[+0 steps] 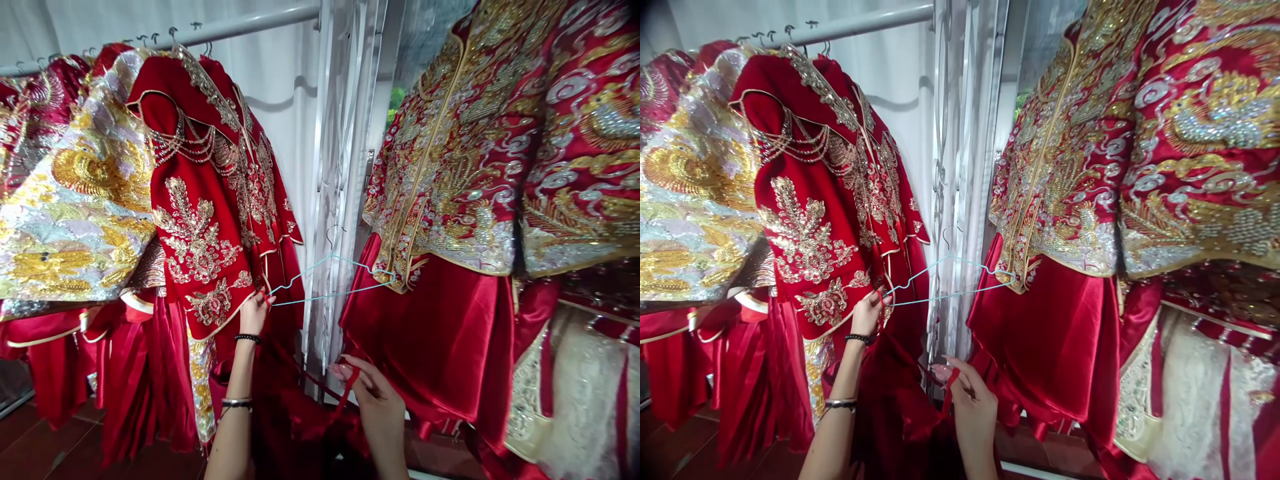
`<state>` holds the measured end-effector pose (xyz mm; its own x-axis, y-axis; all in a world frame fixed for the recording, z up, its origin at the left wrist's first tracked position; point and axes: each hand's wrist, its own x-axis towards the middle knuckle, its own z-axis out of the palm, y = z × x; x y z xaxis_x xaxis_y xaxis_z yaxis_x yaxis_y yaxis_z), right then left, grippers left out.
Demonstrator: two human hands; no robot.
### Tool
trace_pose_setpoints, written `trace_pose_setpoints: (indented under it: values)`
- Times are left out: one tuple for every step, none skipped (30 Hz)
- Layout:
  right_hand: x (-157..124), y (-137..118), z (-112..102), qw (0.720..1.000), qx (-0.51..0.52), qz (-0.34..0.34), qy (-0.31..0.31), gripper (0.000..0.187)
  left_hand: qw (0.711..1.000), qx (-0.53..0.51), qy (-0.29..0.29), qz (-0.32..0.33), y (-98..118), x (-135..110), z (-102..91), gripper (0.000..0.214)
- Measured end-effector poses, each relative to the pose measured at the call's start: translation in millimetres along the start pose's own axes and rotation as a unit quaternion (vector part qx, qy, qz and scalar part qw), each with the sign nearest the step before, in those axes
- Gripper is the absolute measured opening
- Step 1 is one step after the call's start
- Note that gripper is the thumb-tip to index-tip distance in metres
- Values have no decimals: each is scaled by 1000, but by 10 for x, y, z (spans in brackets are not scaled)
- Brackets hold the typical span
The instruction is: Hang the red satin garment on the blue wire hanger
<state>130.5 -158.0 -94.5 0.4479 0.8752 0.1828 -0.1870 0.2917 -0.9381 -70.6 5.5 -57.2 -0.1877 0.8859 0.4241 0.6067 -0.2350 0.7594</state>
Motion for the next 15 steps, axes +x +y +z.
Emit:
trace_pose_setpoints:
  values:
    - [3,8,-8,1000,0,-1,-1,26,1000,-2,-6,10,6,46,15,23]
    - [8,10,-21,1000,-1,-1,-2,26,1000,0,-9,17,14,92,29,23]
    - [13,6,-37,1000,-2,-1,-3,26,1000,3,-11,22,29,138,41,24]
    - [18,-6,-56,1000,-4,0,-2,26,1000,7,-15,26,50,183,53,24]
    - [22,-25,-75,1000,-6,-1,2,26,999,12,-21,33,80,227,65,24]
    - [24,-50,-93,1000,-10,-1,9,26,999,15,-29,43,118,268,78,23]
    - [24,-76,-109,1000,-13,-2,19,27,998,19,-38,53,163,305,94,21]
    - [22,-99,-124,999,-16,-4,30,27,997,25,-47,63,210,339,112,19]
    - [18,-115,-137,999,-18,-4,37,27,995,31,-55,71,257,368,133,18]
    - [15,-122,-149,999,-19,-5,44,27,994,40,-64,75,298,392,159,16]
    - [11,-117,-160,999,-18,-8,48,27,993,48,-73,77,331,411,187,15]
    - [10,-100,-172,999,-16,-11,50,27,992,56,-83,78,354,425,219,15]
    - [10,-73,-185,999,-14,-14,50,27,991,61,-92,80,366,433,253,16]
    - [12,-38,-197,999,-13,-14,48,27,990,62,-101,82,369,436,288,16]
    - [17,0,-209,999,-13,-13,45,27,988,61,-110,85,366,434,324,17]
